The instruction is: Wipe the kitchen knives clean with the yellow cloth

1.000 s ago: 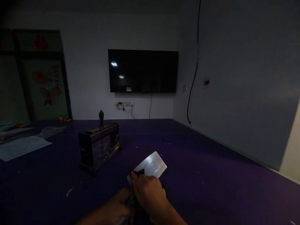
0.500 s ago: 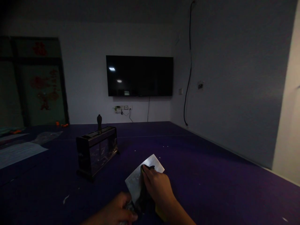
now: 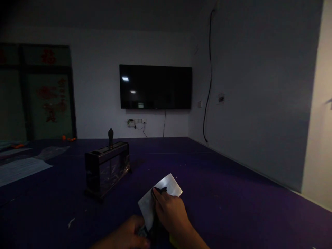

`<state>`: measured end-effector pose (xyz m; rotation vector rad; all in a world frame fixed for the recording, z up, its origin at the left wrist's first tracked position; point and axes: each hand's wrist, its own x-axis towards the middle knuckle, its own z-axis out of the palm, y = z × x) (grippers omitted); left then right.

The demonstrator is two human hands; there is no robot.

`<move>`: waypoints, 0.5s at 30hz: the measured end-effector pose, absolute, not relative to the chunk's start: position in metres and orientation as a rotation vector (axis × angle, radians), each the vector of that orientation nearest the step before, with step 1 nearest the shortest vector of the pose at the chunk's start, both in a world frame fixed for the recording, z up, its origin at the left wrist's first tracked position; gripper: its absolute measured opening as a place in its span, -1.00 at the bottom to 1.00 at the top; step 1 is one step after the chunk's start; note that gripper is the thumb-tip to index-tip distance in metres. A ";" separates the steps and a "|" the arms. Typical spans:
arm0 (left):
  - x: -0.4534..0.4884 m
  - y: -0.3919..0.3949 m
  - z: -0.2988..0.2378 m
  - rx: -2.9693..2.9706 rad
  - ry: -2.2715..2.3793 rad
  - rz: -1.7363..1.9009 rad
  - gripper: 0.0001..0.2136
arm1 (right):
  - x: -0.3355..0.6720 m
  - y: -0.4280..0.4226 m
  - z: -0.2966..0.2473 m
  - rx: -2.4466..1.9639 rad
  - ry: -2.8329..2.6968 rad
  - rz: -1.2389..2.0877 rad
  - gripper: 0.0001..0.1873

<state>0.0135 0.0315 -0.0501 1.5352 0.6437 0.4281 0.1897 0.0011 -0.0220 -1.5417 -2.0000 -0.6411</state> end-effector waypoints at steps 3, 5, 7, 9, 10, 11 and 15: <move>0.011 0.034 -0.052 1.606 0.610 0.393 -0.53 | 0.199 0.005 -0.022 -1.619 -1.905 -0.653 -0.62; 0.011 0.036 -0.054 1.596 0.642 0.380 -0.49 | 0.206 0.008 -0.021 -1.675 -1.840 -0.665 -0.62; 0.011 0.036 -0.056 1.589 0.657 0.373 -0.47 | 0.214 0.009 -0.020 -1.718 -1.782 -0.678 -0.63; 0.012 0.036 -0.055 1.600 0.655 0.360 -0.48 | 0.221 0.010 -0.018 -1.745 -1.738 -0.684 -0.64; 0.012 0.035 -0.054 1.604 0.663 0.349 -0.49 | 0.224 0.011 -0.017 -1.754 -1.723 -0.682 -0.65; 0.012 0.035 -0.053 1.601 0.679 0.343 -0.51 | 0.226 0.011 -0.016 -1.761 -1.713 -0.676 -0.65; 0.010 0.030 -0.044 1.585 0.728 0.357 -0.53 | 0.230 0.013 -0.017 -1.781 -1.712 -0.662 -0.64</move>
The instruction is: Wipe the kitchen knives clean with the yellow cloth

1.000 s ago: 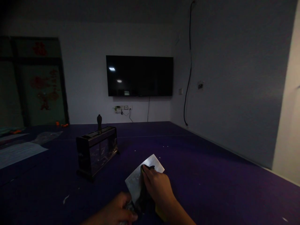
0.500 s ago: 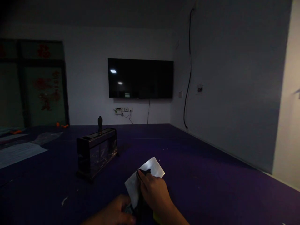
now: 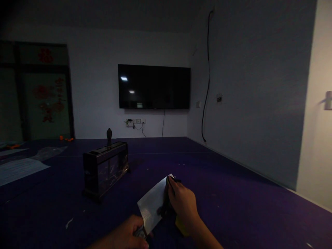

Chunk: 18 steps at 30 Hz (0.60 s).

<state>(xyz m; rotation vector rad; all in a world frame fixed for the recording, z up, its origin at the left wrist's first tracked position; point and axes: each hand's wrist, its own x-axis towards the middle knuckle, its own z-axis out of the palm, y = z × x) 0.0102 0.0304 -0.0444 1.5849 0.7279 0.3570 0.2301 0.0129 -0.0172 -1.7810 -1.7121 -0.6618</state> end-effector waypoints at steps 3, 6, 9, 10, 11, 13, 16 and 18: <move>0.010 0.029 -0.041 1.622 0.723 0.366 -0.52 | 0.226 0.013 -0.020 -1.766 -1.762 -0.676 -0.63; 0.009 0.031 -0.043 1.617 0.711 0.364 -0.48 | 0.219 0.012 -0.022 -1.737 -1.844 -0.673 -0.62; 0.009 0.034 -0.048 1.629 0.690 0.372 -0.48 | 0.215 0.010 -0.021 -1.718 -1.899 -0.652 -0.61; 0.009 0.034 -0.049 1.641 0.677 0.374 -0.48 | 0.214 0.009 -0.021 -1.718 -1.902 -0.643 -0.61; 0.008 0.035 -0.050 1.650 0.668 0.377 -0.48 | 0.214 0.008 -0.020 -1.724 -1.899 -0.633 -0.61; 0.007 0.036 -0.051 1.665 0.668 0.379 -0.47 | 0.213 0.008 -0.020 -1.741 -1.877 -0.608 -0.61; 0.006 0.037 -0.051 1.705 0.697 0.359 -0.48 | 0.214 0.008 -0.020 -1.741 -1.837 -0.592 -0.60; 0.006 0.036 -0.050 1.711 0.722 0.346 -0.50 | 0.215 0.009 -0.021 -1.735 -1.817 -0.598 -0.61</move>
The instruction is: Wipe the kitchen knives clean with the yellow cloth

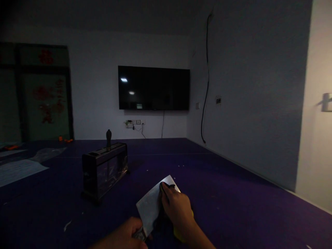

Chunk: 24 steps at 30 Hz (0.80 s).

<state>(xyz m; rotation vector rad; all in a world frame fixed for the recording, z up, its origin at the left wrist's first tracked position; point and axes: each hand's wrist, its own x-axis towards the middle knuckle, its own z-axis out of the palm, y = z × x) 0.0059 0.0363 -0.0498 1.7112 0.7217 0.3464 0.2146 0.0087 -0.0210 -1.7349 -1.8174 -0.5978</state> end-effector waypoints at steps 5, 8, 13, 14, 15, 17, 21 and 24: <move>0.005 0.037 -0.050 1.700 0.716 0.343 -0.50 | 0.219 0.009 -0.019 -1.763 -1.765 -0.604 -0.61; 0.005 0.040 -0.054 1.718 0.700 0.311 -0.49 | 0.222 0.010 -0.017 -1.804 -1.725 -0.593 -0.62; 0.004 0.045 -0.061 1.713 0.684 0.302 -0.45 | 0.227 0.011 -0.014 -1.870 -1.651 -0.546 -0.63; 0.004 0.045 -0.061 1.720 0.691 0.297 -0.45 | 0.229 0.011 -0.014 -1.880 -1.638 -0.541 -0.62; 0.004 0.045 -0.061 1.729 0.693 0.291 -0.46 | 0.230 0.011 -0.013 -1.887 -1.627 -0.539 -0.62; 0.004 0.044 -0.059 1.735 0.696 0.285 -0.47 | 0.233 0.012 -0.013 -1.900 -1.601 -0.543 -0.62; 0.003 0.041 -0.055 1.717 0.709 0.282 -0.50 | 0.235 0.014 -0.015 -1.907 -1.613 -0.550 -0.61; 0.003 0.040 -0.056 1.716 0.728 0.326 -0.50 | 0.233 0.015 -0.017 -1.899 -1.682 -0.555 -0.61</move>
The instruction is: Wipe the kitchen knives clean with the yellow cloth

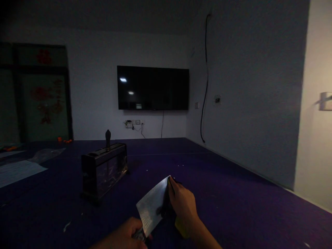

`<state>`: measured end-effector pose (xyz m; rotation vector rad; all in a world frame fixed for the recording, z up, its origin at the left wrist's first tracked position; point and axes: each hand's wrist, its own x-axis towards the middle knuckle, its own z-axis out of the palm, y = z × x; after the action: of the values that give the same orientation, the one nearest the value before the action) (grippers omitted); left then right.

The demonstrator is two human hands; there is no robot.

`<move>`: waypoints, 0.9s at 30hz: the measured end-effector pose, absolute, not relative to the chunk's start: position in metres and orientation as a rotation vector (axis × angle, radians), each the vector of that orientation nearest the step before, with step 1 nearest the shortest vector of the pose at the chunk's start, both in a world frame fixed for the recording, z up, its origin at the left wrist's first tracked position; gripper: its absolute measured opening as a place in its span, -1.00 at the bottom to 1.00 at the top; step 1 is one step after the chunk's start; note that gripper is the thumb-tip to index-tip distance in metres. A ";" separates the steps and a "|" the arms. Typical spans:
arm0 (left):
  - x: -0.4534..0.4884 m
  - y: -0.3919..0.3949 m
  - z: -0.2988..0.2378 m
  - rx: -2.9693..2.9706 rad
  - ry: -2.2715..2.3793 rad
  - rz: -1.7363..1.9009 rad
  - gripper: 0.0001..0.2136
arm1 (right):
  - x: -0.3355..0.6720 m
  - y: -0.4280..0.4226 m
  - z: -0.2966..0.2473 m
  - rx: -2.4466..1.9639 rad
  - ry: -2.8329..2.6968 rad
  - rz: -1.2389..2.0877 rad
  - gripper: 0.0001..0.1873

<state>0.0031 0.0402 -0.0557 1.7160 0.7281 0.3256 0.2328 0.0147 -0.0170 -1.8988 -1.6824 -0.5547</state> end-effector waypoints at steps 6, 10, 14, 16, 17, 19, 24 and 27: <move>0.006 0.040 -0.056 1.671 0.729 0.332 -0.52 | 0.222 0.013 -0.020 -1.769 -1.807 -0.557 -0.61; 0.008 0.036 -0.049 1.669 0.775 0.377 -0.59 | 0.215 0.009 -0.020 -1.667 -1.909 -0.548 -0.61; 0.009 0.036 -0.043 1.685 0.775 0.301 -0.61 | 0.211 0.007 -0.020 -1.583 -1.959 -0.567 -0.62; 0.009 0.036 -0.044 1.670 0.777 0.286 -0.60 | 0.211 0.008 -0.020 -1.611 -1.939 -0.572 -0.62; 0.009 0.036 -0.045 1.662 0.786 0.303 -0.59 | 0.212 0.008 -0.020 -1.635 -1.918 -0.573 -0.62; 0.008 0.036 -0.046 1.653 0.788 0.338 -0.59 | 0.216 0.009 -0.019 -1.683 -1.860 -0.575 -0.62; 0.007 0.033 -0.039 1.689 0.819 0.270 -0.62 | 0.227 0.010 -0.013 -1.812 -1.691 -0.580 -0.63; 0.006 0.031 -0.035 1.727 0.837 0.263 -0.62 | 0.232 0.010 -0.011 -1.872 -1.636 -0.578 -0.63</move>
<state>0.0062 0.0311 -0.0351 1.7273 0.8375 0.2632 0.2321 0.0104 -0.0105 -1.8724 -1.6356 -0.5782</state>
